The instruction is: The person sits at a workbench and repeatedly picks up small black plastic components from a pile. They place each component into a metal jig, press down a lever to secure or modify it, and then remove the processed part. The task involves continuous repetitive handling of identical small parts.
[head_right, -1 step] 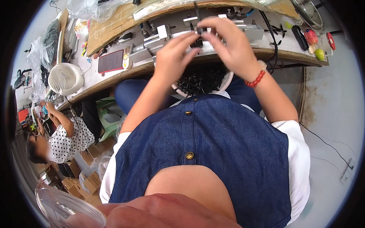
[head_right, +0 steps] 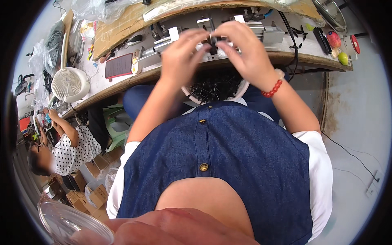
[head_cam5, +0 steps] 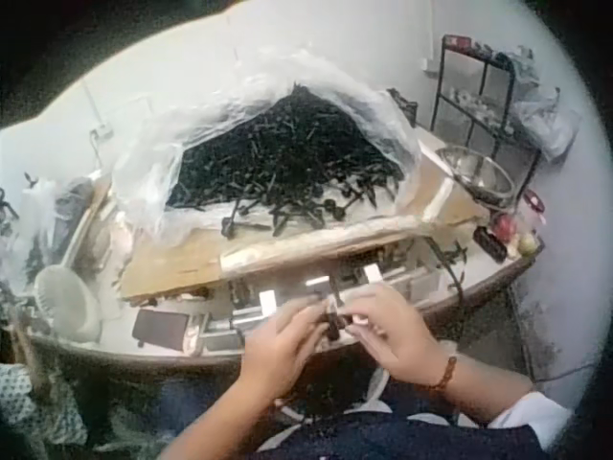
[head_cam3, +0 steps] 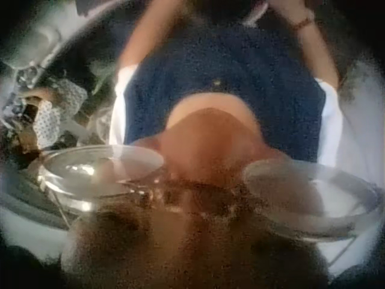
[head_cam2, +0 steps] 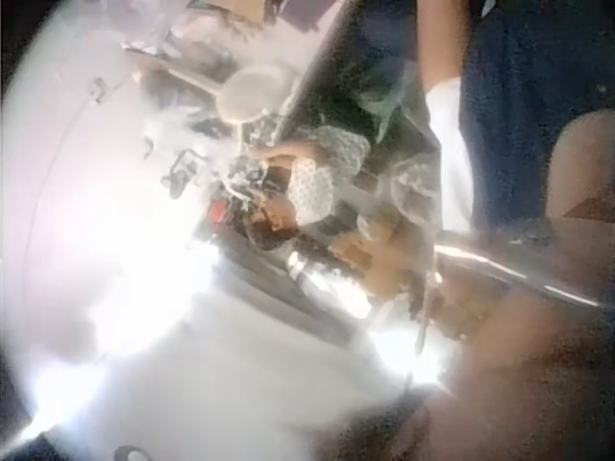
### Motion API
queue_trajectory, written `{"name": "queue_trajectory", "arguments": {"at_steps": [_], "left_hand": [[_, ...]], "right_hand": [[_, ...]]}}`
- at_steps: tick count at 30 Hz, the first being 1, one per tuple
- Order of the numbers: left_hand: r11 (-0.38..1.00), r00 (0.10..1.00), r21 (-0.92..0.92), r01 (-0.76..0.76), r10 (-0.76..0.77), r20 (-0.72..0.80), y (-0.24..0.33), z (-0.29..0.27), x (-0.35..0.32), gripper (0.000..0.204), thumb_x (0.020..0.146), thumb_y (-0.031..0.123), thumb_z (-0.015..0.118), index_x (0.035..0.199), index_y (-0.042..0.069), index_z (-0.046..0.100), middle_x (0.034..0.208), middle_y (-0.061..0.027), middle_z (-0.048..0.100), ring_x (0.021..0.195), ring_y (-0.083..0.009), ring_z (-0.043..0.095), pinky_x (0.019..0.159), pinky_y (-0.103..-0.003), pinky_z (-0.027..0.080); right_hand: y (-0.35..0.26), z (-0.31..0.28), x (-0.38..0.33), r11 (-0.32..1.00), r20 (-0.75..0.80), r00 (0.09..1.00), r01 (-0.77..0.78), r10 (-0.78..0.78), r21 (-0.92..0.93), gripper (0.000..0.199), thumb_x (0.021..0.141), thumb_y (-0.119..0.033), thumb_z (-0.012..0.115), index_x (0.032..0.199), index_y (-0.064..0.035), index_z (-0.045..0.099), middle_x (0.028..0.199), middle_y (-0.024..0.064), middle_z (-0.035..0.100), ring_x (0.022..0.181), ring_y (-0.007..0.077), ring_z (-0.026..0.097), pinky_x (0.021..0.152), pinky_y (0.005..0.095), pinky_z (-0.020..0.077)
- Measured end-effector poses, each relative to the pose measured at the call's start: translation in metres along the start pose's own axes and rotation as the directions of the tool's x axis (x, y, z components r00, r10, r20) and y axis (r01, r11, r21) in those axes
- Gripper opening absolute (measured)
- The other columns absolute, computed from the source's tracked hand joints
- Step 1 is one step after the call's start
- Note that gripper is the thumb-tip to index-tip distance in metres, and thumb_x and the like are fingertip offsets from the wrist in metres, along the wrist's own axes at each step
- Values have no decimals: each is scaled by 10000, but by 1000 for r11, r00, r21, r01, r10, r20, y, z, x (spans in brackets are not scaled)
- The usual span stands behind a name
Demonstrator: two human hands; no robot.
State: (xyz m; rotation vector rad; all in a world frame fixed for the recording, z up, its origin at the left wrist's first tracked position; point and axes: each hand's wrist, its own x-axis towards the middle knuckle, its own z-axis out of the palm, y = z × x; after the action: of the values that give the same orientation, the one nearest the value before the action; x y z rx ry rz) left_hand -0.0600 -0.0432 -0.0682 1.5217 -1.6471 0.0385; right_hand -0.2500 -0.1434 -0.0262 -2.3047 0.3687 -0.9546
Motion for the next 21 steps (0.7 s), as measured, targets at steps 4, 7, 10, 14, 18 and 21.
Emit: {"name": "queue_trajectory", "arguments": {"at_steps": [4, 7, 10, 14, 18, 21], "left_hand": [[822, 953, 563, -89, 235, -192, -40, -51, 64, 269, 865, 53, 745, 1129, 101, 751, 1054, -88, 729, 899, -240, 709, 718, -324, 548], [895, 992, 434, 103, -63, -106, -77, -78, 97, 280, 860, -7, 602, 1112, 54, 706, 1117, -183, 653, 1059, -414, 612, 910, -481, 505], [920, 995, 384, 78, -95, 27, -90, -92, 114, 233, 861, 31, 638, 1080, 61, 713, 1078, -159, 648, 1010, -397, 636, 866, -473, 523], [944, 992, 321, 73, -103, 78, -80, -91, 121, 203, 858, 75, 718, 1061, 71, 716, 1008, -138, 635, 947, -353, 661, 814, -426, 535], [961, 984, 216, 174, -177, -5, -57, -91, 113, 180, 857, 75, 730, 1034, 54, 704, 1044, -144, 661, 944, -338, 664, 810, -416, 533], [976, 971, 26, 217, -213, -106, -45, -78, 95, 185, 864, 75, 738, 1047, 55, 714, 1043, -118, 702, 894, -284, 673, 771, -378, 530]], "right_hand": [[3, 13, -22, 963, 83, 995, 78, -58, -257, 199, 919, -64, 692, 1114, -47, 656, 1245, 109, 625, 1142, 327, 574, 967, 413, 484], [7, 26, -26, 928, 142, 988, 103, -55, -359, 217, 902, -53, 684, 1117, -53, 653, 1294, 76, 620, 1151, 319, 560, 992, 422, 495], [18, 36, -24, 877, 185, 978, 168, -92, -451, 230, 871, -65, 664, 1102, -63, 658, 1317, 64, 624, 1145, 301, 560, 989, 401, 510], [26, 39, -24, 833, 185, 976, 199, -118, -517, 244, 862, -76, 651, 1105, -64, 660, 1297, 59, 640, 1130, 292, 571, 984, 393, 514], [27, 37, -20, 837, 192, 970, 229, -151, -496, 231, 881, -127, 678, 1101, -60, 664, 1268, 57, 658, 1115, 287, 583, 957, 399, 515], [29, 22, 3, 888, 125, 972, 231, -197, -397, 241, 900, -204, 717, 1090, -64, 671, 1253, 69, 666, 1117, 288, 584, 929, 405, 512]]}}
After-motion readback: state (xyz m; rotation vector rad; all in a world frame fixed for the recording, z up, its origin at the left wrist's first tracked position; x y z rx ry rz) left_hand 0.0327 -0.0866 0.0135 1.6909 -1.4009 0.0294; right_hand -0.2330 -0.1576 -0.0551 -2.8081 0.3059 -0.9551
